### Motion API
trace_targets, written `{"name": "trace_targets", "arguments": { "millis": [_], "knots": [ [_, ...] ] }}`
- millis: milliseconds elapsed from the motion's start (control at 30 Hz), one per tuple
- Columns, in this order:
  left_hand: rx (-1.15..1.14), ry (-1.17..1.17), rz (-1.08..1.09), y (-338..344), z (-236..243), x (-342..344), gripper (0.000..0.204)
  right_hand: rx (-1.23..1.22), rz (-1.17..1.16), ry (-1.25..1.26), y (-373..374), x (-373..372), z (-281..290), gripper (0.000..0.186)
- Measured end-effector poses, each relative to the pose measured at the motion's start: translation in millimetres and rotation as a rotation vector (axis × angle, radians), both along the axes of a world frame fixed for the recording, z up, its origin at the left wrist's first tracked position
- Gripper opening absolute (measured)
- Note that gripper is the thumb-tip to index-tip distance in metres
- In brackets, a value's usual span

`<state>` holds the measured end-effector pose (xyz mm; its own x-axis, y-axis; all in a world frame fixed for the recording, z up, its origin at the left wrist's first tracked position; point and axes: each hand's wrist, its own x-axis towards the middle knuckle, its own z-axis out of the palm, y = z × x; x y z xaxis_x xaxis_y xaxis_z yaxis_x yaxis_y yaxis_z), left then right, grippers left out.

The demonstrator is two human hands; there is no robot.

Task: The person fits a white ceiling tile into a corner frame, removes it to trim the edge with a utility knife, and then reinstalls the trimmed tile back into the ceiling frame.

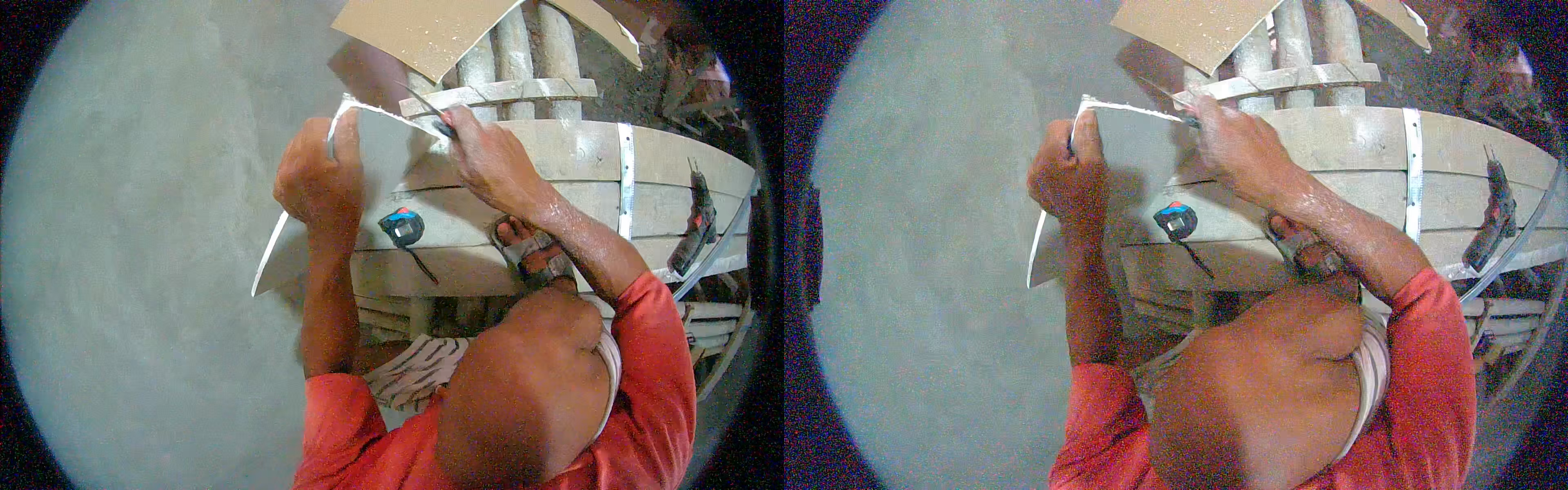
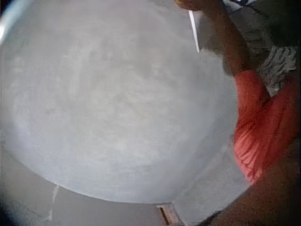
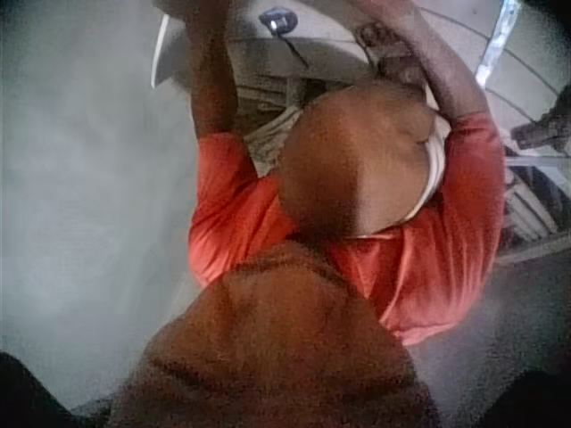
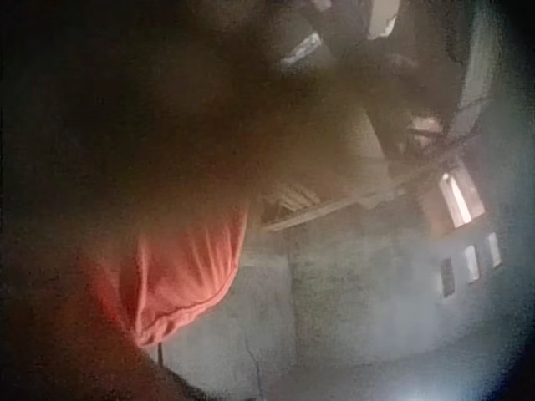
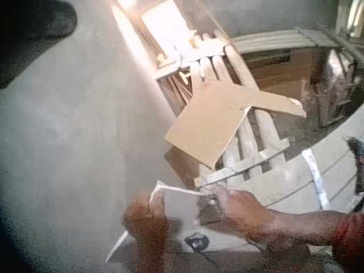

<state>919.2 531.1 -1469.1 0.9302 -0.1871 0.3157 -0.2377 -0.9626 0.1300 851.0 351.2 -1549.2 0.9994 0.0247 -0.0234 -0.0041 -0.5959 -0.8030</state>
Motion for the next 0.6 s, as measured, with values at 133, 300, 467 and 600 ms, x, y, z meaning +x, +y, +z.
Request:
{"name": "trace_targets", "arguments": {
  "millis": [133,300,467,600],
  "knots": [
    [0.015,-0.074,-0.067,-6.2,-1.0,8.6,0.030,0.047,0.078,-0.077,14.4,34.5,42.7,0.026],
    [-0.019,-0.079,-0.121,-13.0,0.2,5.8,0.030,-0.004,0.110,-0.077,8.4,25.9,31.3,0.023],
    [-0.072,-0.084,-0.125,-9.1,-3.1,-2.1,0.030,-0.087,0.166,-0.044,10.7,13.0,-0.3,0.031],
    [-0.064,-0.118,-0.172,-8.4,-10.5,5.1,0.031,-0.227,0.248,0.306,-19.2,-45.4,-109.5,0.025]
  ]
}}
